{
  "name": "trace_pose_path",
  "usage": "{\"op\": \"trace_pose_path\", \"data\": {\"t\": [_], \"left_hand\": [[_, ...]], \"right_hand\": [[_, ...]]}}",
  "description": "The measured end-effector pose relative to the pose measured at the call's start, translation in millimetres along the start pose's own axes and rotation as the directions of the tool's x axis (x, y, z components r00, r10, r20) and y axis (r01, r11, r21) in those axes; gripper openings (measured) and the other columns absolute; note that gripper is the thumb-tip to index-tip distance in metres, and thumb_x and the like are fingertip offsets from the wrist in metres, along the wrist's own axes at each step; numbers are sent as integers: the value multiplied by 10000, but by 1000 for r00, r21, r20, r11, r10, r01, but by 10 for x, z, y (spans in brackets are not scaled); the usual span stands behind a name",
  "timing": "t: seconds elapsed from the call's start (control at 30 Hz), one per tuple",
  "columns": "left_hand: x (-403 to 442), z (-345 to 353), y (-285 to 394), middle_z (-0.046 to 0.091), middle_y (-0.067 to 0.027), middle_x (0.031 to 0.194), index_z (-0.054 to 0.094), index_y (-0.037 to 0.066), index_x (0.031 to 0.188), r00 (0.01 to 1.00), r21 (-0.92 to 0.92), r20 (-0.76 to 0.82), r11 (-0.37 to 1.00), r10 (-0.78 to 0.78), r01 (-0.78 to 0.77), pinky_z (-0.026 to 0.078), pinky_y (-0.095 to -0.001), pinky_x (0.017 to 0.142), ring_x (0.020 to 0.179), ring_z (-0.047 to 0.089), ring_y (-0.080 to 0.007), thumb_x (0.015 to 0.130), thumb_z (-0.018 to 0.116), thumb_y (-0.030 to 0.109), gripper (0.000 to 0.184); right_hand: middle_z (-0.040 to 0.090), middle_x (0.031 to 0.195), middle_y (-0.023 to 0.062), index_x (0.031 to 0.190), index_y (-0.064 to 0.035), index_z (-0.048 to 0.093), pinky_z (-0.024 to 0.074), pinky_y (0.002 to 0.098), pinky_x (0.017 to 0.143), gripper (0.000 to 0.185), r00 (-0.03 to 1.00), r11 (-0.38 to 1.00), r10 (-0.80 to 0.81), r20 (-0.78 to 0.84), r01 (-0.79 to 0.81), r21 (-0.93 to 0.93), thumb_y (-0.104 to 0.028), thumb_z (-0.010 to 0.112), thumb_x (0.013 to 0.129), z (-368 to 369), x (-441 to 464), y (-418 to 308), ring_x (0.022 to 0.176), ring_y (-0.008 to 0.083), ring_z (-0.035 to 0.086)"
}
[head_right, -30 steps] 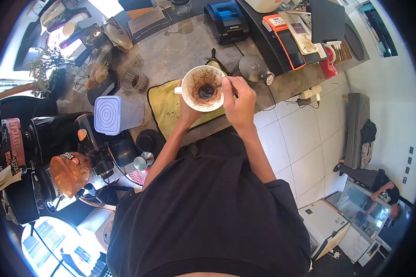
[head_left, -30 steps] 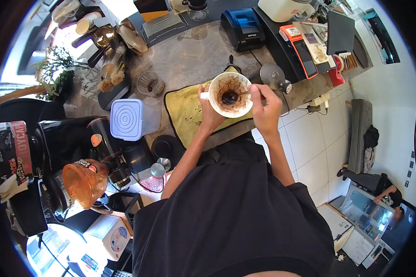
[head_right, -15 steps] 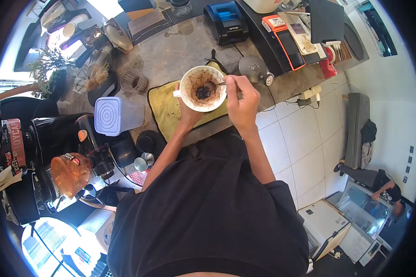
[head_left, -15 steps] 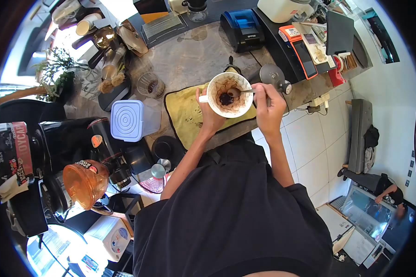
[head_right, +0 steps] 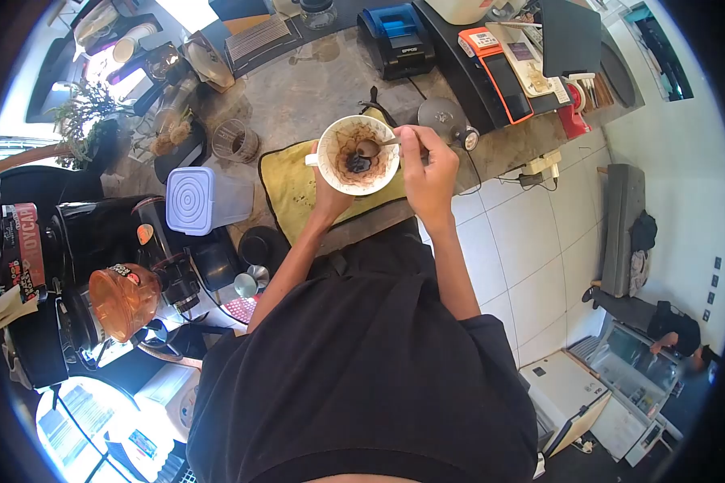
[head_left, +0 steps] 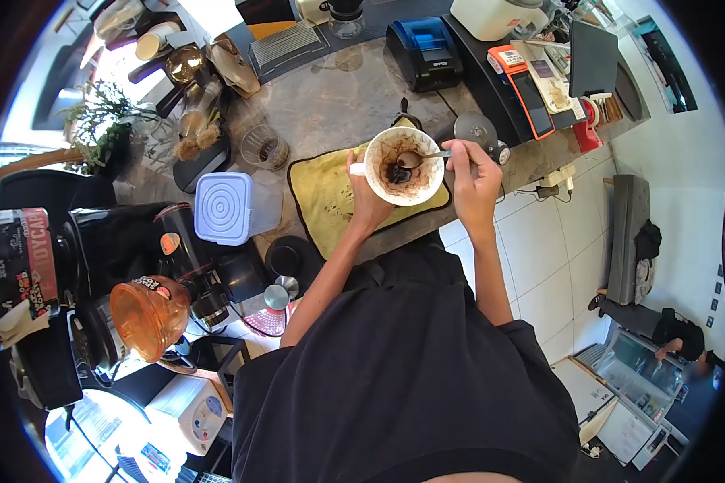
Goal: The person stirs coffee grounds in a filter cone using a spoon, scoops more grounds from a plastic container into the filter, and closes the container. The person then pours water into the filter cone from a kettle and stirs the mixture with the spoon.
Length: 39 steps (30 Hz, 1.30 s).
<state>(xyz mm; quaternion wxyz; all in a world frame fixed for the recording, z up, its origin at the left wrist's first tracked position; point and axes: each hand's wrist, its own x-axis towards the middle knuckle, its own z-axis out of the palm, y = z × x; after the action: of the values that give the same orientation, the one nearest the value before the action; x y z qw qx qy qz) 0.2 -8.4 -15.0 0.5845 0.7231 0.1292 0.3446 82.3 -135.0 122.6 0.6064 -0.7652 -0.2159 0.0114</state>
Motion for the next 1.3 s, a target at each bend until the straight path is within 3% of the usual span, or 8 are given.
{"op": "trace_pose_path", "data": {"t": [0.17,0.33,0.43,0.63,0.7,0.8,1.03,1.3], "left_hand": [[57,-25,29,602,-129,1199,572,28,1238,996,-42,74,997,-54,57,168,-552,1133,1199,491,-323,670,834,291,678],[130,-70,60,630,-117,1198,574,46,1251,986,-9,148,997,-79,81,162,-537,1142,1217,502,-291,685,824,312,673],[229,-64,90,665,-109,1156,581,45,1243,980,-124,172,985,-99,121,143,-536,1144,1203,533,-257,695,814,329,659],[303,-189,315,688,-111,1102,605,10,1195,961,-77,258,989,-103,127,389,-423,1044,1038,635,-234,653,866,193,630],[328,-211,393,683,-108,1101,600,-13,1180,950,-117,280,977,-141,179,499,-341,924,996,651,-189,629,883,94,629],[341,-214,396,674,-101,1110,581,-25,1189,949,-193,294,966,-109,171,519,-321,907,1016,643,-162,628,882,50,641],[479,-267,445,653,-92,1173,560,-9,1224,942,-265,332,953,-55,149,514,-315,931,1046,633,-159,624,882,33,682],[660,-331,636,657,-76,1167,568,16,1238,922,-236,383,960,-54,154,501,-316,957,1054,622,-147,608,894,59,711]], "right_hand": [[570,671,7,903,16,697,394,234,574,232,986,995,83,144,-74,-69,-167,575,977,-1,15,24,622,56,495],[562,649,-4,910,21,696,390,231,573,230,990,970,93,111,-115,216,-168,579,969,-38,120,155,628,48,495],[569,659,3,907,19,699,397,237,573,230,993,998,11,119,-19,62,-172,584,967,-64,159,75,630,57,506],[589,658,21,912,3,707,406,247,559,211,952,980,-181,247,196,-36,-166,588,958,-14,240,154,614,60,512],[583,654,13,904,4,706,394,238,555,212,941,999,5,339,-17,32,-161,585,960,-45,275,192,613,50,505],[573,645,0,892,8,704,381,234,549,223,953,984,-54,298,0,178,-162,579,964,-47,366,253,610,44,498],[567,636,-1,899,6,703,384,246,546,224,938,989,-149,313,137,59,-181,591,953,-85,477,-26,603,54,498],[572,646,-16,880,4,707,370,215,550,226,899,968,-190,394,105,228,-171,584,954,-66,691,-117,611,40,492]]}}
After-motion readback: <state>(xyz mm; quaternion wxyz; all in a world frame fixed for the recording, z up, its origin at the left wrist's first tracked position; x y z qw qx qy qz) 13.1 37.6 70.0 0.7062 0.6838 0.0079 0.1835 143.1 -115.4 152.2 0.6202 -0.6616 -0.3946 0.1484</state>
